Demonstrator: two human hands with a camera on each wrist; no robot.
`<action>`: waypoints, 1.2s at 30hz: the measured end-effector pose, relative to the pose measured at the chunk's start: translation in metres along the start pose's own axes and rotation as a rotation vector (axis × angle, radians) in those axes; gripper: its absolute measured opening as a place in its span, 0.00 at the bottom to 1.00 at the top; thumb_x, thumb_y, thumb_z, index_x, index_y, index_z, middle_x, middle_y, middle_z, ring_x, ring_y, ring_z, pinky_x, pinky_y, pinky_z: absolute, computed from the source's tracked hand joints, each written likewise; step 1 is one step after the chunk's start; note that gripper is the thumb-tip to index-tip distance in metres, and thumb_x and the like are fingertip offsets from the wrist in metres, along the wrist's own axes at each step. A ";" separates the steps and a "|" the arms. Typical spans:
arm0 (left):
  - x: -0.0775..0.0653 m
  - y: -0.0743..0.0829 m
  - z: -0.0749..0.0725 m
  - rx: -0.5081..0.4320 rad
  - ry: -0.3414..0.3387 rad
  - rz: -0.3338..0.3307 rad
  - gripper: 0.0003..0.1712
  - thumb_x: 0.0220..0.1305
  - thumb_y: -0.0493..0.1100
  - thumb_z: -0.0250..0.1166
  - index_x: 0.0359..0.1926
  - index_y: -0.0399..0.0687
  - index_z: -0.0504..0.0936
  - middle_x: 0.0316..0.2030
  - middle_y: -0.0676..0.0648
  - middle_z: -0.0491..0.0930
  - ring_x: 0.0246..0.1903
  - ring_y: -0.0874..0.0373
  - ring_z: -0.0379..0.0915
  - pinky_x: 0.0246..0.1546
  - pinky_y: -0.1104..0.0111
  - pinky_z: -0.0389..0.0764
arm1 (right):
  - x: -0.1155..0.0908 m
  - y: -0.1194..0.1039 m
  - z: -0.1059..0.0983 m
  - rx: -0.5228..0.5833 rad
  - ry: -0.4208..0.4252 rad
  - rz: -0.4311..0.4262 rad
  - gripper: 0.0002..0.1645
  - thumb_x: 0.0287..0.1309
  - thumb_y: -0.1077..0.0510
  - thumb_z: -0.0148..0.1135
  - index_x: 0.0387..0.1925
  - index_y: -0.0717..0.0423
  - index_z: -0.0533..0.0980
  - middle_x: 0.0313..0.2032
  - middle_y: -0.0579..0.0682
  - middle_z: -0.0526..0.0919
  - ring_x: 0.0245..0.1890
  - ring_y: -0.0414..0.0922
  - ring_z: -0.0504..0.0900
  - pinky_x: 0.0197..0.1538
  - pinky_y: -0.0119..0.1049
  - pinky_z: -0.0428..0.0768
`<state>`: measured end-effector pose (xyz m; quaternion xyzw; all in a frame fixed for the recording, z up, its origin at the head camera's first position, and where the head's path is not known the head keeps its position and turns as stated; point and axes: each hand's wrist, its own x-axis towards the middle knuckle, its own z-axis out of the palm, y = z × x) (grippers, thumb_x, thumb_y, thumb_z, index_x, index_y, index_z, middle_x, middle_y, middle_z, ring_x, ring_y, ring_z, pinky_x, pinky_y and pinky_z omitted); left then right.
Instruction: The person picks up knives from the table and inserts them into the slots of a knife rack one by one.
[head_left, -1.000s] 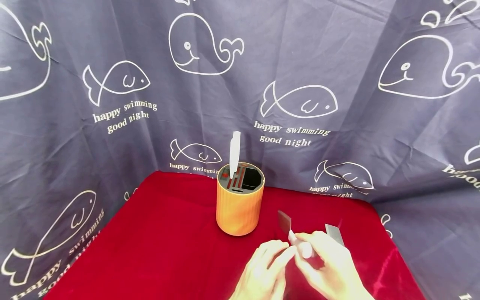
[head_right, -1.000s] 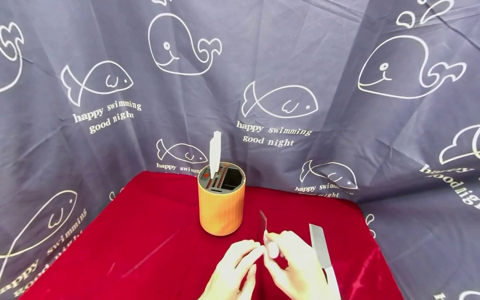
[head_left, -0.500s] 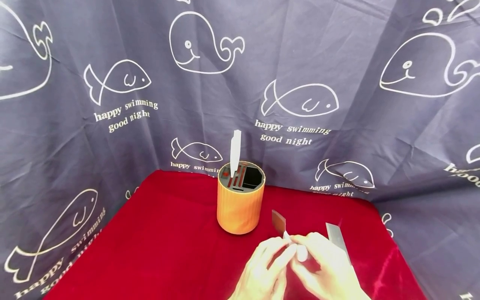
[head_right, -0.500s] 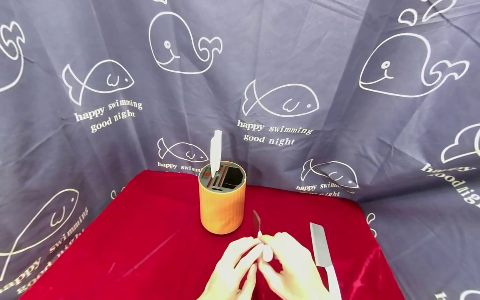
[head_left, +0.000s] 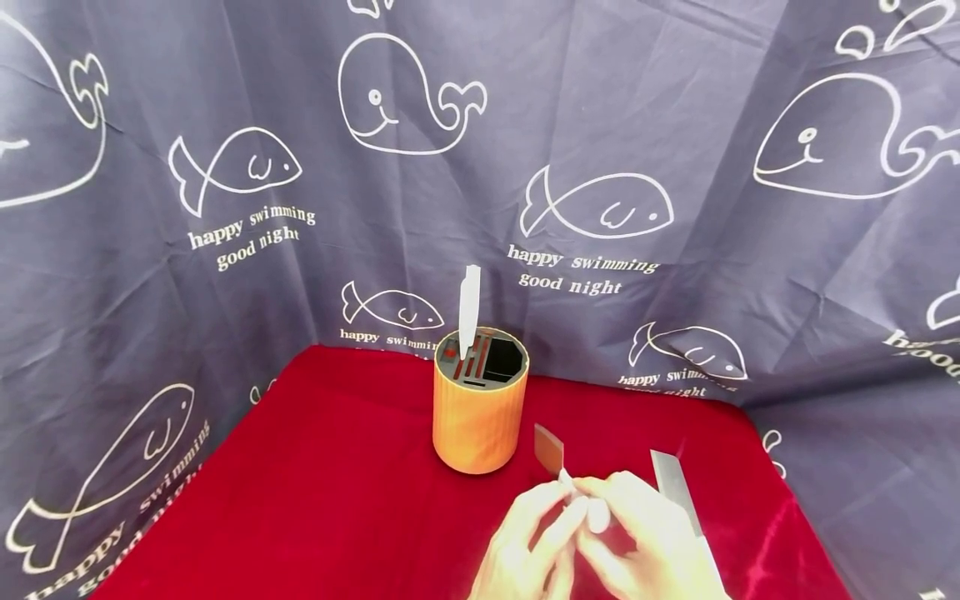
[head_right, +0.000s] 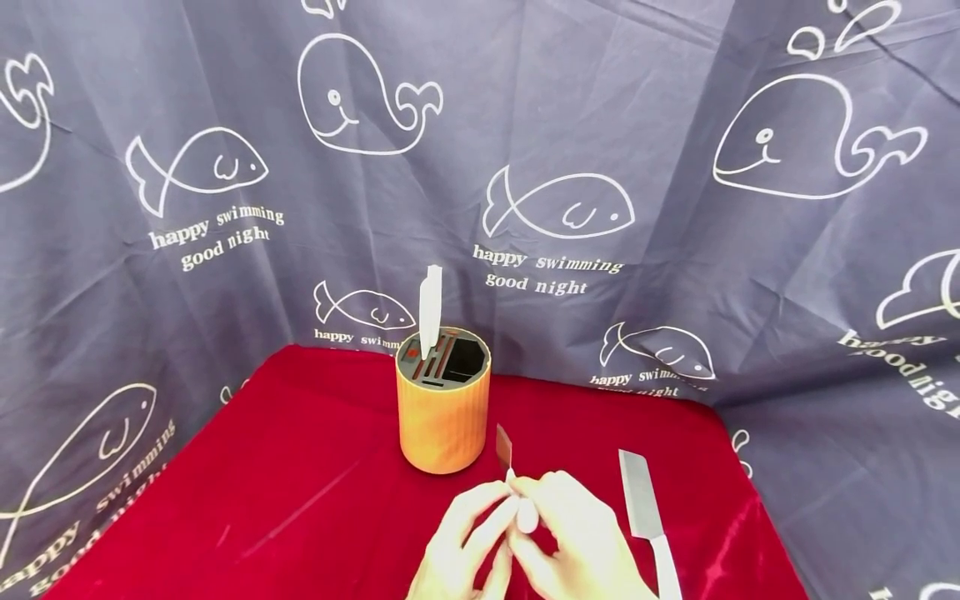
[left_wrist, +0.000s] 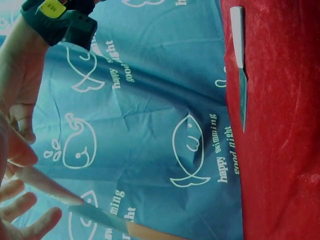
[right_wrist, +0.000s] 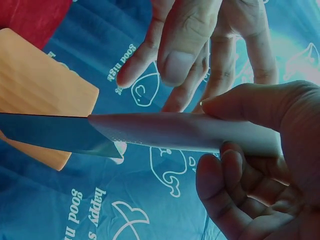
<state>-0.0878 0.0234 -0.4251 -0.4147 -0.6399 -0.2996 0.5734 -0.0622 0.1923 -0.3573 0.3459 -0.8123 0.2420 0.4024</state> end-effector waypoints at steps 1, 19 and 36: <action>0.001 0.000 0.000 -0.004 0.013 0.005 0.18 0.68 0.37 0.54 0.54 0.36 0.83 0.50 0.34 0.81 0.49 0.48 0.81 0.53 0.70 0.84 | 0.000 -0.001 0.000 0.001 -0.002 0.007 0.24 0.70 0.38 0.52 0.45 0.50 0.84 0.32 0.40 0.82 0.32 0.33 0.78 0.40 0.16 0.78; -0.013 -0.002 0.000 -0.009 0.022 0.056 0.20 0.68 0.38 0.57 0.55 0.29 0.77 0.55 0.26 0.77 0.55 0.39 0.80 0.57 0.66 0.83 | 0.005 -0.010 0.005 0.132 0.000 -0.026 0.23 0.69 0.42 0.57 0.48 0.55 0.83 0.33 0.41 0.82 0.33 0.33 0.77 0.40 0.20 0.77; 0.020 -0.002 -0.003 0.018 0.198 0.142 0.11 0.70 0.35 0.58 0.44 0.27 0.78 0.42 0.31 0.83 0.41 0.42 0.84 0.44 0.64 0.87 | 0.005 -0.007 0.014 0.199 0.034 -0.171 0.24 0.69 0.47 0.59 0.51 0.64 0.82 0.33 0.45 0.81 0.34 0.34 0.77 0.40 0.23 0.78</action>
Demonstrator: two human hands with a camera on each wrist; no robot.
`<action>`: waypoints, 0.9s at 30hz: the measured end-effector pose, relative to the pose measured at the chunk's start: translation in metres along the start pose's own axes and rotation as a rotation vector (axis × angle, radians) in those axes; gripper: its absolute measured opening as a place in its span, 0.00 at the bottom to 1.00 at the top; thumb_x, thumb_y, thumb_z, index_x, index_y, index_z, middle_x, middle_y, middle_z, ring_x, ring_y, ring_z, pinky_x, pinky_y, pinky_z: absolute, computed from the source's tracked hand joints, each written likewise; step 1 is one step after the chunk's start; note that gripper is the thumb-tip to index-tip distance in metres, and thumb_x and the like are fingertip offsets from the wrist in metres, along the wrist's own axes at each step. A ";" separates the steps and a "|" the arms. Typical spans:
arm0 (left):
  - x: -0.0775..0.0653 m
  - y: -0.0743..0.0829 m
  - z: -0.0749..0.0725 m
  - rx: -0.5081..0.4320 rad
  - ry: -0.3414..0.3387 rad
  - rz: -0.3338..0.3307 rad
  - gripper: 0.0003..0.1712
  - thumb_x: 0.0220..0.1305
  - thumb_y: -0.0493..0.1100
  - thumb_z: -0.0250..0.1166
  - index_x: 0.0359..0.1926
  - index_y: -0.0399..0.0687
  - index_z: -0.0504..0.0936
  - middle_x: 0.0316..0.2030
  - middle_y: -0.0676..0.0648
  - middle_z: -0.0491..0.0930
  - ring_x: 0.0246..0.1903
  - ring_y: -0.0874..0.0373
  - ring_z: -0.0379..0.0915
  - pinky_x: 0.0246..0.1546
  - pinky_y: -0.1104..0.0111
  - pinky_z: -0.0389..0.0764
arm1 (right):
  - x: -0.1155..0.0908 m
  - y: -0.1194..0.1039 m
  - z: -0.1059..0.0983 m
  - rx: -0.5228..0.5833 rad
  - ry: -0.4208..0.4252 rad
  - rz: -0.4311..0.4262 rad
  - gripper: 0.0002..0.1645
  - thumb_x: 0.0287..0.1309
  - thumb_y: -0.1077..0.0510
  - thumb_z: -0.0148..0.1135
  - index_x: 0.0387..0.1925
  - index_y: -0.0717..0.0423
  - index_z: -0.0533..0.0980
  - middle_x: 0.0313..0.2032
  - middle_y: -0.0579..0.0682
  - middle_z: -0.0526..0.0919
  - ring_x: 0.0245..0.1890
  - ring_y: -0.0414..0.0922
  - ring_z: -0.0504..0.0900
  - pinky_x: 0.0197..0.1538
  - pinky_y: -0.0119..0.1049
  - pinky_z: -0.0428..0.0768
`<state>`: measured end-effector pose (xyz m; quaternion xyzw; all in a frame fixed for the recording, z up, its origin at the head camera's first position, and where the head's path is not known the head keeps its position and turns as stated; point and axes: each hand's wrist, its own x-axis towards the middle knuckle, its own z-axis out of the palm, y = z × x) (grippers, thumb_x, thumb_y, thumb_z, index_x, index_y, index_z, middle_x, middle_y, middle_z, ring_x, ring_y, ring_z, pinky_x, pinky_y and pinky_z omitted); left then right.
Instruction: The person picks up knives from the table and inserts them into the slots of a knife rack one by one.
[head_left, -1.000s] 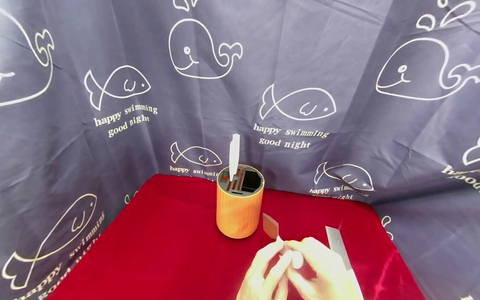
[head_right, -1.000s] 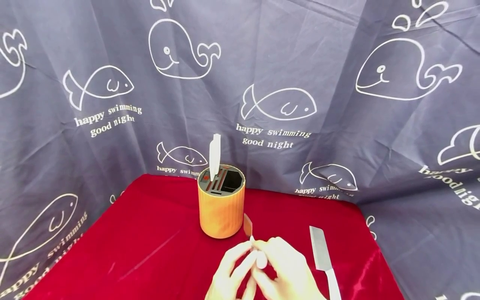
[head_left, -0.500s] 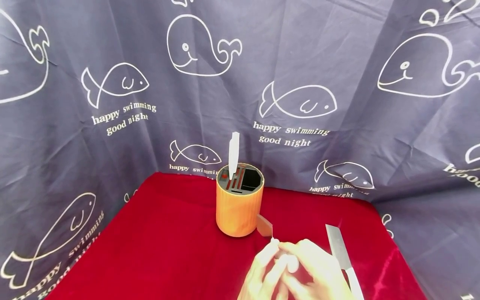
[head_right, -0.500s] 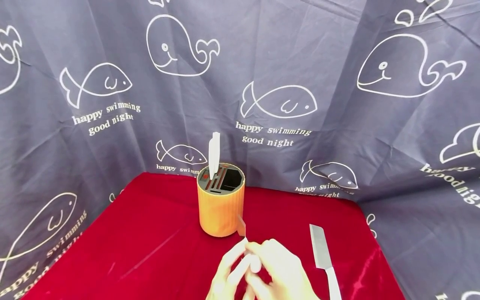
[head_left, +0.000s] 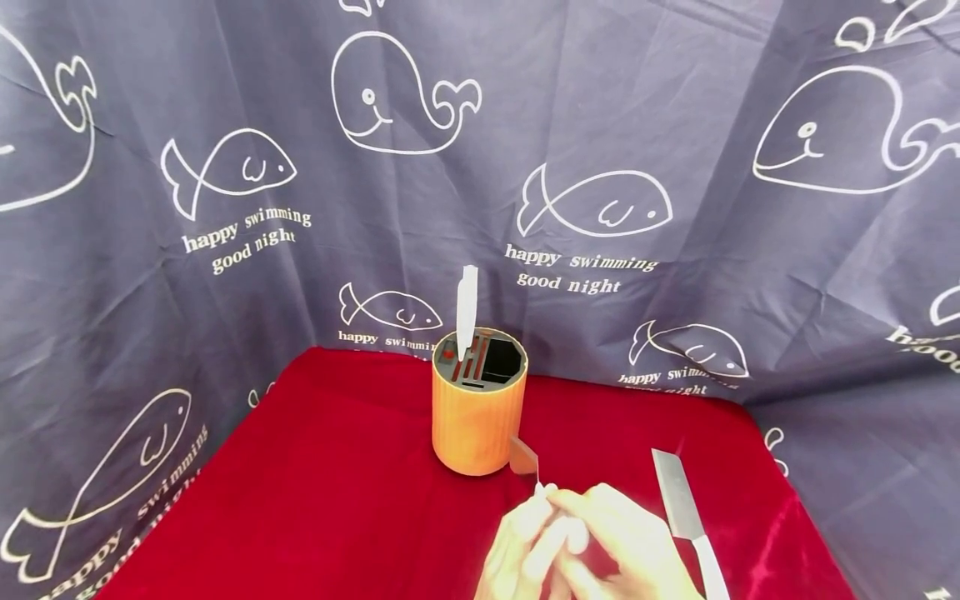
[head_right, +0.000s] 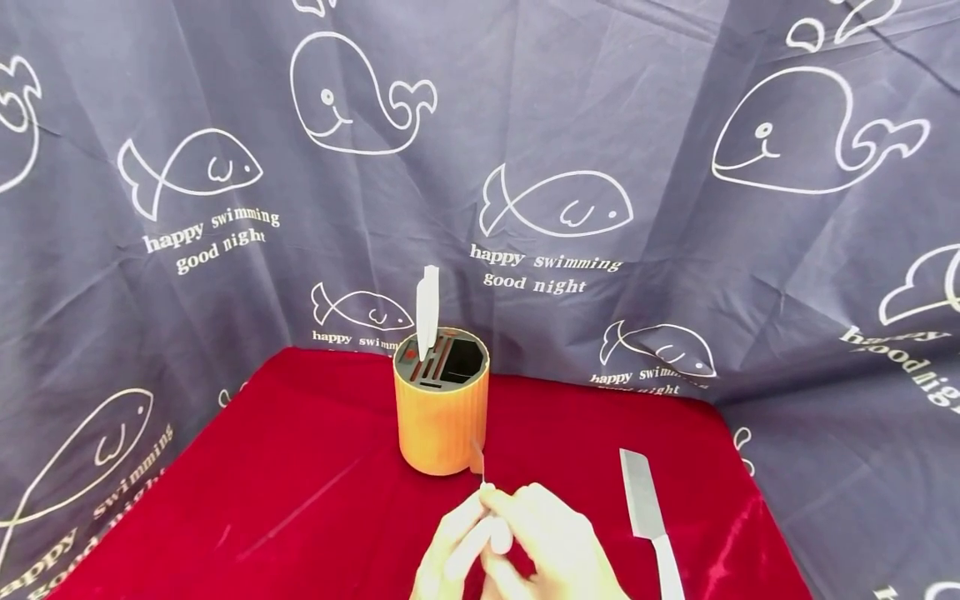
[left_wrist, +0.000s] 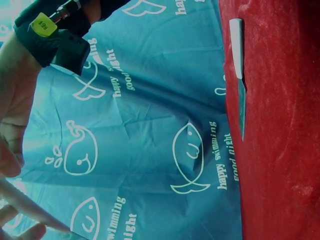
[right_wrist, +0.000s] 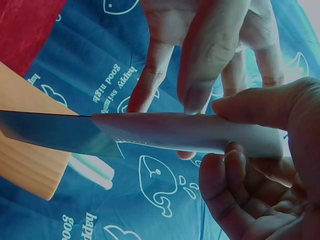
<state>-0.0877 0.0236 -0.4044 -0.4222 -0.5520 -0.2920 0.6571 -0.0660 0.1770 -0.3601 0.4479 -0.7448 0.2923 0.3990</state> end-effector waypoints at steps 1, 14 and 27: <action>0.000 0.000 0.000 0.006 0.006 0.009 0.11 0.71 0.35 0.58 0.44 0.27 0.78 0.41 0.31 0.83 0.41 0.43 0.84 0.43 0.64 0.87 | 0.000 0.000 0.000 0.000 -0.013 0.003 0.24 0.70 0.47 0.58 0.51 0.63 0.82 0.33 0.44 0.81 0.34 0.34 0.77 0.40 0.23 0.78; -0.017 0.001 -0.006 0.071 -0.063 0.013 0.10 0.72 0.39 0.57 0.45 0.38 0.81 0.43 0.36 0.83 0.42 0.48 0.84 0.40 0.64 0.87 | -0.001 -0.005 0.002 -0.031 -0.049 0.018 0.25 0.70 0.45 0.55 0.52 0.60 0.81 0.30 0.41 0.79 0.32 0.34 0.76 0.39 0.22 0.78; -0.013 -0.008 -0.011 0.106 -0.078 0.117 0.09 0.71 0.39 0.56 0.42 0.39 0.81 0.35 0.40 0.84 0.37 0.51 0.84 0.36 0.68 0.88 | -0.003 -0.005 0.002 -0.016 -0.074 0.030 0.24 0.70 0.43 0.54 0.52 0.56 0.81 0.30 0.39 0.79 0.31 0.32 0.76 0.38 0.20 0.76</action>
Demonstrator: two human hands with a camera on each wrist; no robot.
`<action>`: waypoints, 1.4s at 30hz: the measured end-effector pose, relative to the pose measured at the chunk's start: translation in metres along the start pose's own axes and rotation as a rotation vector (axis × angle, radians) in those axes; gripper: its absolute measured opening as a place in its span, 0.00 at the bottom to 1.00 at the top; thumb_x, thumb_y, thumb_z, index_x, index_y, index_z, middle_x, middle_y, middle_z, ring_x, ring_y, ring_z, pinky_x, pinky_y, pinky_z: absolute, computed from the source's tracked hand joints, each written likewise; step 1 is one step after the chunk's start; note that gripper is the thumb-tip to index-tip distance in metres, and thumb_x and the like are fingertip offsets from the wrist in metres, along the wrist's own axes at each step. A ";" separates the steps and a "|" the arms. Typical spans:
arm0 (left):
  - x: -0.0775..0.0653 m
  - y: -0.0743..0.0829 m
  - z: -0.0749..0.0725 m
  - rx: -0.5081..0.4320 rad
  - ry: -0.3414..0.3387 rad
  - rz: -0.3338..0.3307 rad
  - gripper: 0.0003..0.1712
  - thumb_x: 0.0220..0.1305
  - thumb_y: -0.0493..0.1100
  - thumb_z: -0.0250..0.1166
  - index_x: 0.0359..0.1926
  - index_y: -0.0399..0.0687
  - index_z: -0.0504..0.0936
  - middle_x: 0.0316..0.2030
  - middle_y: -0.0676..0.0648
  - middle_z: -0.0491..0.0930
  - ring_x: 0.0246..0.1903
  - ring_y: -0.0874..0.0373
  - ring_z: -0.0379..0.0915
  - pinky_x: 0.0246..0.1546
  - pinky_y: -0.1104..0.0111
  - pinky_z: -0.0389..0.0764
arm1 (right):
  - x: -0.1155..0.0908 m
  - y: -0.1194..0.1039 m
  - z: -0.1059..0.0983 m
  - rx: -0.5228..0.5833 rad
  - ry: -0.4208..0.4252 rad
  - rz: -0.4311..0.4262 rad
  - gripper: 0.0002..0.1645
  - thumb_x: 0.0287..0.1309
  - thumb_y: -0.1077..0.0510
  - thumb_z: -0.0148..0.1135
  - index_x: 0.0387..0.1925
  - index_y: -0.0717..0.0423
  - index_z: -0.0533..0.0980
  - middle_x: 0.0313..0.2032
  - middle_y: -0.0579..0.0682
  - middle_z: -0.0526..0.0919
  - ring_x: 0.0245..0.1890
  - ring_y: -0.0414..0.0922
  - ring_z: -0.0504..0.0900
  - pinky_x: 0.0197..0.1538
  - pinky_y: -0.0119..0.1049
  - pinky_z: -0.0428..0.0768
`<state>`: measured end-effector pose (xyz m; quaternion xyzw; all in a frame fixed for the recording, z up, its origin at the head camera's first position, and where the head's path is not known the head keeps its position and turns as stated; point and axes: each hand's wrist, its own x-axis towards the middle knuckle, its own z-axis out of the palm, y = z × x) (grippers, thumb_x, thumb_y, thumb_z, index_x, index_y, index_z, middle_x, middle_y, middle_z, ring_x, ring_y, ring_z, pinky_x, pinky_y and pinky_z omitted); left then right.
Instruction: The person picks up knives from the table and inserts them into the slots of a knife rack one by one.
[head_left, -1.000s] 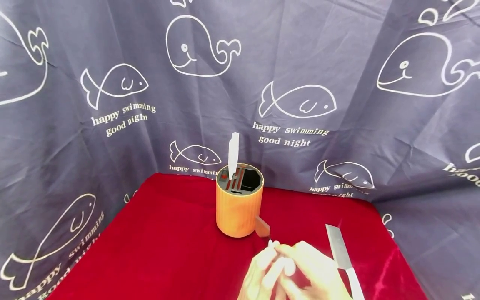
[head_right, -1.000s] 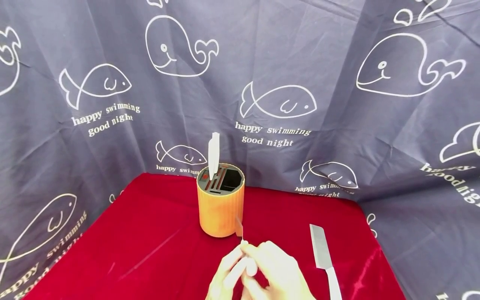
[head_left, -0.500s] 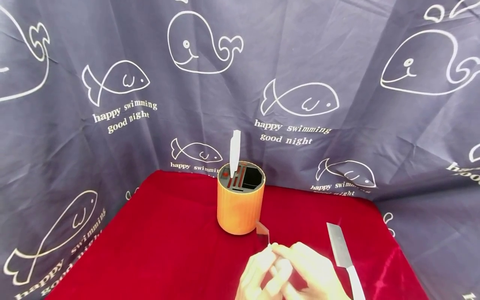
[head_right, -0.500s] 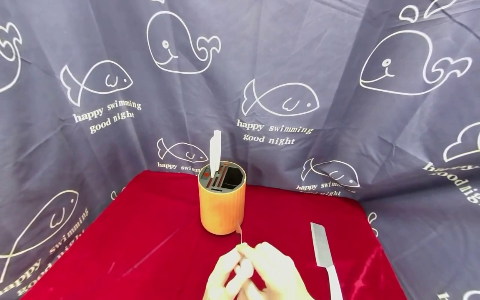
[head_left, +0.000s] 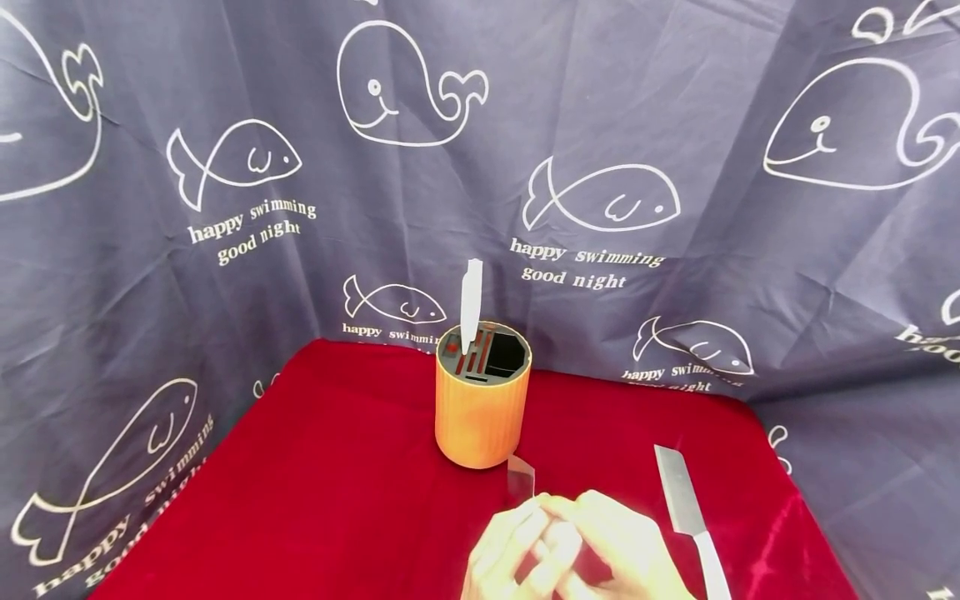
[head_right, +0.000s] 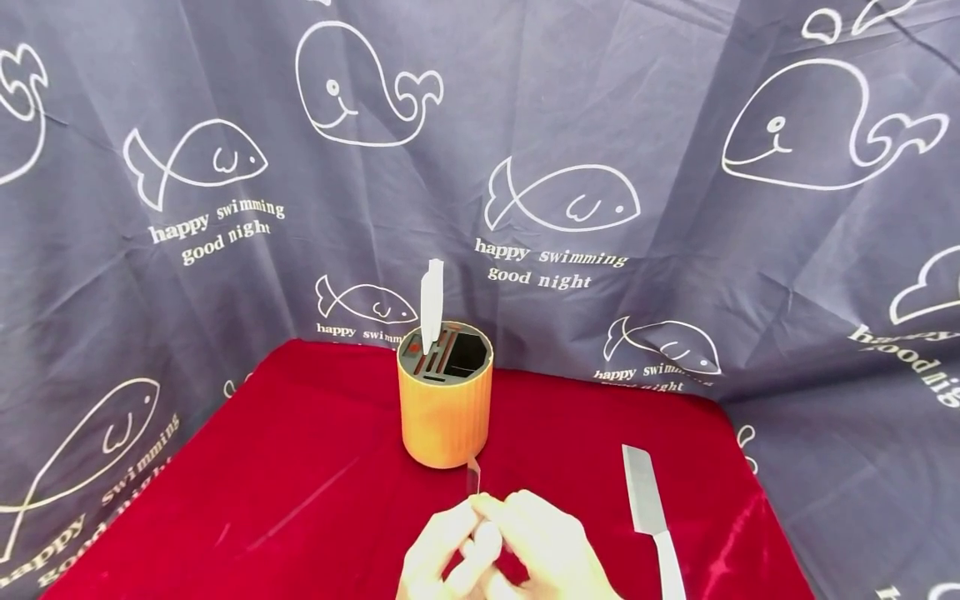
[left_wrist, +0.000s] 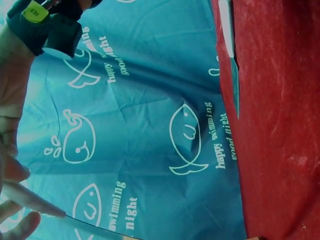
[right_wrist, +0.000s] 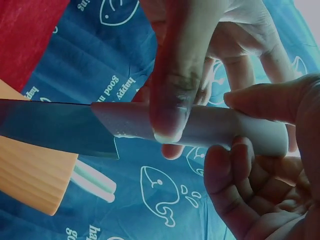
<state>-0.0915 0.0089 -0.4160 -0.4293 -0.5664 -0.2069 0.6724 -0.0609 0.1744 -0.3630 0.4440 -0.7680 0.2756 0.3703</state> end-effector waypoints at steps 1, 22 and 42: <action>-0.001 0.000 0.000 -0.001 0.002 0.003 0.09 0.72 0.39 0.56 0.43 0.39 0.82 0.35 0.40 0.84 0.36 0.51 0.84 0.35 0.69 0.87 | 0.000 0.001 0.001 0.012 0.007 -0.011 0.24 0.69 0.44 0.55 0.52 0.57 0.81 0.30 0.39 0.79 0.31 0.32 0.76 0.38 0.20 0.76; 0.017 -0.010 -0.006 -0.019 0.135 -0.103 0.09 0.69 0.30 0.57 0.46 0.31 0.81 0.35 0.35 0.85 0.30 0.52 0.83 0.29 0.75 0.84 | 0.008 0.011 0.005 0.267 0.050 0.018 0.19 0.58 0.60 0.68 0.50 0.61 0.79 0.32 0.43 0.80 0.33 0.34 0.78 0.40 0.22 0.78; 0.026 -0.015 -0.018 -0.004 0.127 -0.166 0.08 0.69 0.33 0.62 0.45 0.33 0.80 0.35 0.34 0.85 0.29 0.52 0.83 0.29 0.72 0.86 | 0.015 0.061 0.042 -0.024 0.093 0.433 0.20 0.56 0.60 0.72 0.51 0.49 0.80 0.49 0.46 0.84 0.51 0.44 0.82 0.64 0.22 0.72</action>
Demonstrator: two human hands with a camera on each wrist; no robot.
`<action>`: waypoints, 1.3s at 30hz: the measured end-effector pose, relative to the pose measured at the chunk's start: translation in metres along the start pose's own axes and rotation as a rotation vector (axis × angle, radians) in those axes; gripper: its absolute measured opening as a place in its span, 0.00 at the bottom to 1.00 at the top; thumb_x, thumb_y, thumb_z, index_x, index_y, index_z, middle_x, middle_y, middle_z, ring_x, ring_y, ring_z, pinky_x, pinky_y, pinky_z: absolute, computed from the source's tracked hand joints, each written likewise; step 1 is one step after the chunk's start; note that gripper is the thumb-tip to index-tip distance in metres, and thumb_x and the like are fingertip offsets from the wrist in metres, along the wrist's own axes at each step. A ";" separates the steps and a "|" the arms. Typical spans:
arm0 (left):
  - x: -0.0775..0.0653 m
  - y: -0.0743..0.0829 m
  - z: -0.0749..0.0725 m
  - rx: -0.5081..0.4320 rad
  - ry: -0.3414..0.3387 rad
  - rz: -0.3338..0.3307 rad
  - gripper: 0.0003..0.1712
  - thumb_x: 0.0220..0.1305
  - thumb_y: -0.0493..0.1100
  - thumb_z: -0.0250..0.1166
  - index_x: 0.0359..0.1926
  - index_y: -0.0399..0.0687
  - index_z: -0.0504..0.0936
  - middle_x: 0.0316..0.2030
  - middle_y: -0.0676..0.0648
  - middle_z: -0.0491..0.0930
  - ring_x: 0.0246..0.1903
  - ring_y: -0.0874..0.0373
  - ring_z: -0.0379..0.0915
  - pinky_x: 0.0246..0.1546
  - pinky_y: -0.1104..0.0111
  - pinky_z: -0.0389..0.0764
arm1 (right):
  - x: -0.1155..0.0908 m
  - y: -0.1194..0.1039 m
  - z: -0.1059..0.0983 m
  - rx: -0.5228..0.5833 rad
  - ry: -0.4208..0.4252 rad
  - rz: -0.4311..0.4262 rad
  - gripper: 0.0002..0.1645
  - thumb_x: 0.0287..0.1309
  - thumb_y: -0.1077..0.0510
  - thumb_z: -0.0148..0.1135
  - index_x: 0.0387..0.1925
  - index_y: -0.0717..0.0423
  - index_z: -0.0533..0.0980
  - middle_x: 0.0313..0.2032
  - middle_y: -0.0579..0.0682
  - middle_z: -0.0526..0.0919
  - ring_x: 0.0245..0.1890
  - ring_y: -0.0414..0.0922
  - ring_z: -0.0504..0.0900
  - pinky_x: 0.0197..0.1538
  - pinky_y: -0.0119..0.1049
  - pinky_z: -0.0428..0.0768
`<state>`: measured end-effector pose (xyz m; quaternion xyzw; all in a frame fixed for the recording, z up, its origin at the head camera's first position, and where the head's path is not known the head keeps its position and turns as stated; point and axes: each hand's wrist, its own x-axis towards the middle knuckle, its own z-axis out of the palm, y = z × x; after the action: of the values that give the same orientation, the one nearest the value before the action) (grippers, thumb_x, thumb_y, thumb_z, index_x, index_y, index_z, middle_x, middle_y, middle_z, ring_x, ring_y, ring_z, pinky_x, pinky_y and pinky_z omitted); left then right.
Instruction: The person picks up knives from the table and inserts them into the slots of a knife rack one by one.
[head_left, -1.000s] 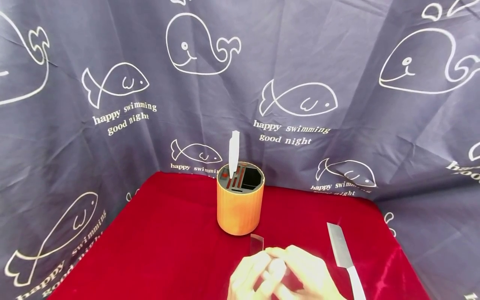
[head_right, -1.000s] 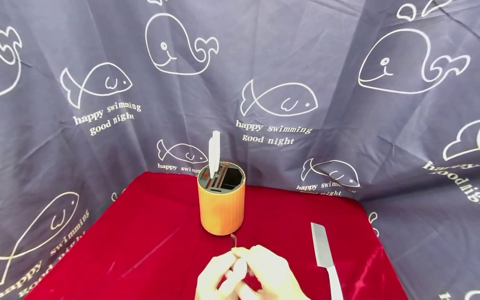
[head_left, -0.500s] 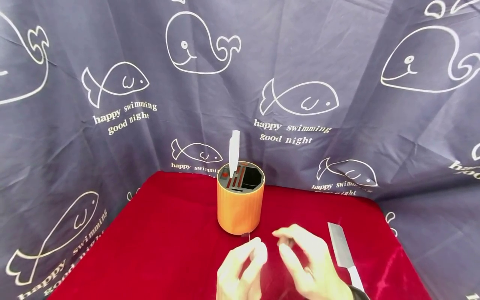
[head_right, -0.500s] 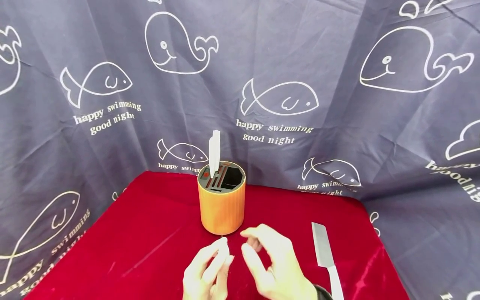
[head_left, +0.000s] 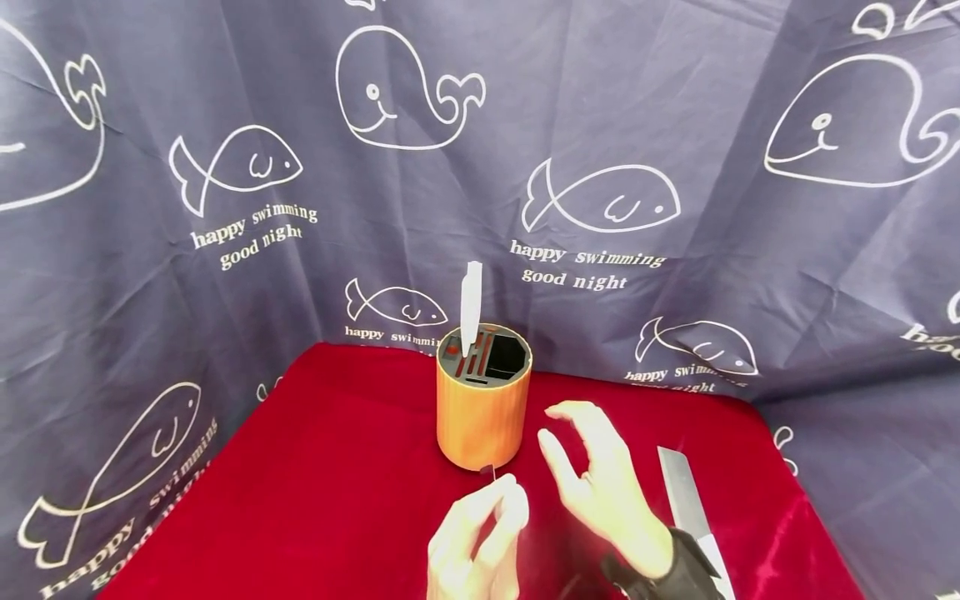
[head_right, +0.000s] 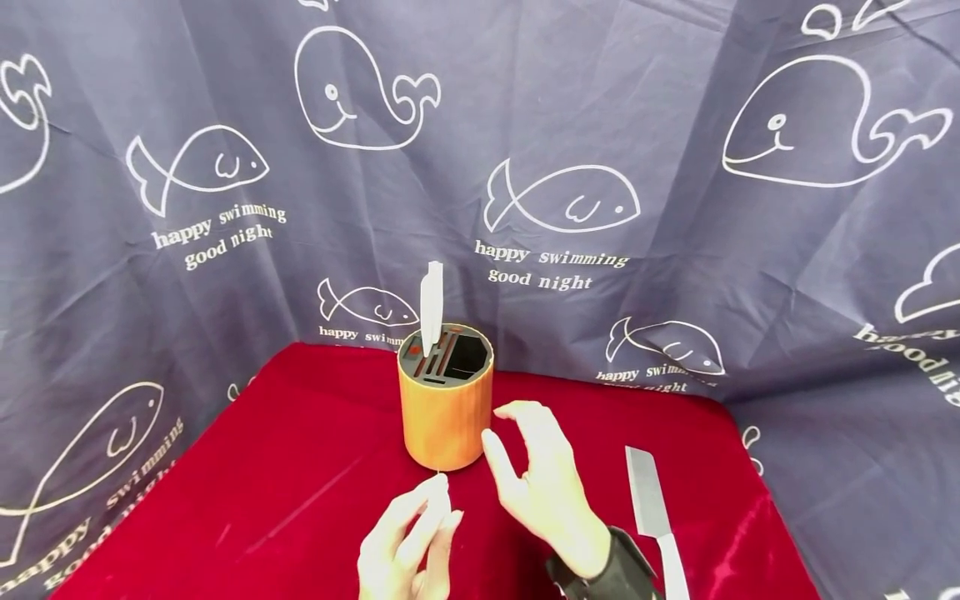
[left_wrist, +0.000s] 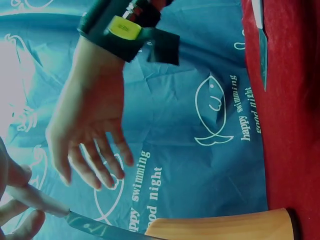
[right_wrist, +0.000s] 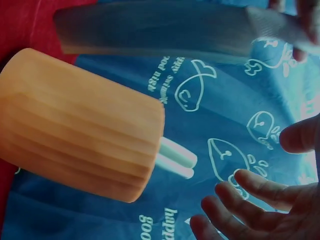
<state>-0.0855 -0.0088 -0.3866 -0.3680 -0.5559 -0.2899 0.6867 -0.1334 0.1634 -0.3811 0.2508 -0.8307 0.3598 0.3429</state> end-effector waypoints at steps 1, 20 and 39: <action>0.003 0.000 0.000 -0.001 0.004 0.001 0.07 0.69 0.33 0.62 0.45 0.33 0.80 0.35 0.34 0.85 0.28 0.52 0.83 0.29 0.72 0.85 | 0.001 0.002 0.002 -0.010 -0.002 0.008 0.20 0.56 0.60 0.72 0.51 0.49 0.80 0.49 0.46 0.84 0.51 0.44 0.82 0.63 0.24 0.73; 0.032 -0.005 -0.003 0.022 0.100 0.076 0.02 0.68 0.31 0.61 0.39 0.33 0.77 0.30 0.36 0.82 0.23 0.55 0.78 0.21 0.76 0.80 | 0.038 0.026 0.042 -0.052 0.006 -0.012 0.25 0.58 0.54 0.70 0.53 0.62 0.75 0.50 0.57 0.80 0.52 0.51 0.79 0.61 0.47 0.79; 0.041 -0.006 0.000 0.029 0.268 0.070 0.05 0.67 0.33 0.65 0.36 0.34 0.77 0.26 0.36 0.81 0.18 0.56 0.74 0.17 0.78 0.74 | 0.058 0.049 0.078 -0.046 -0.091 0.138 0.38 0.62 0.44 0.68 0.63 0.65 0.69 0.57 0.62 0.73 0.60 0.56 0.73 0.66 0.49 0.76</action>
<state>-0.0813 -0.0121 -0.3450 -0.3352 -0.4500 -0.3043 0.7697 -0.2334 0.1239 -0.3974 0.2010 -0.8689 0.3515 0.2846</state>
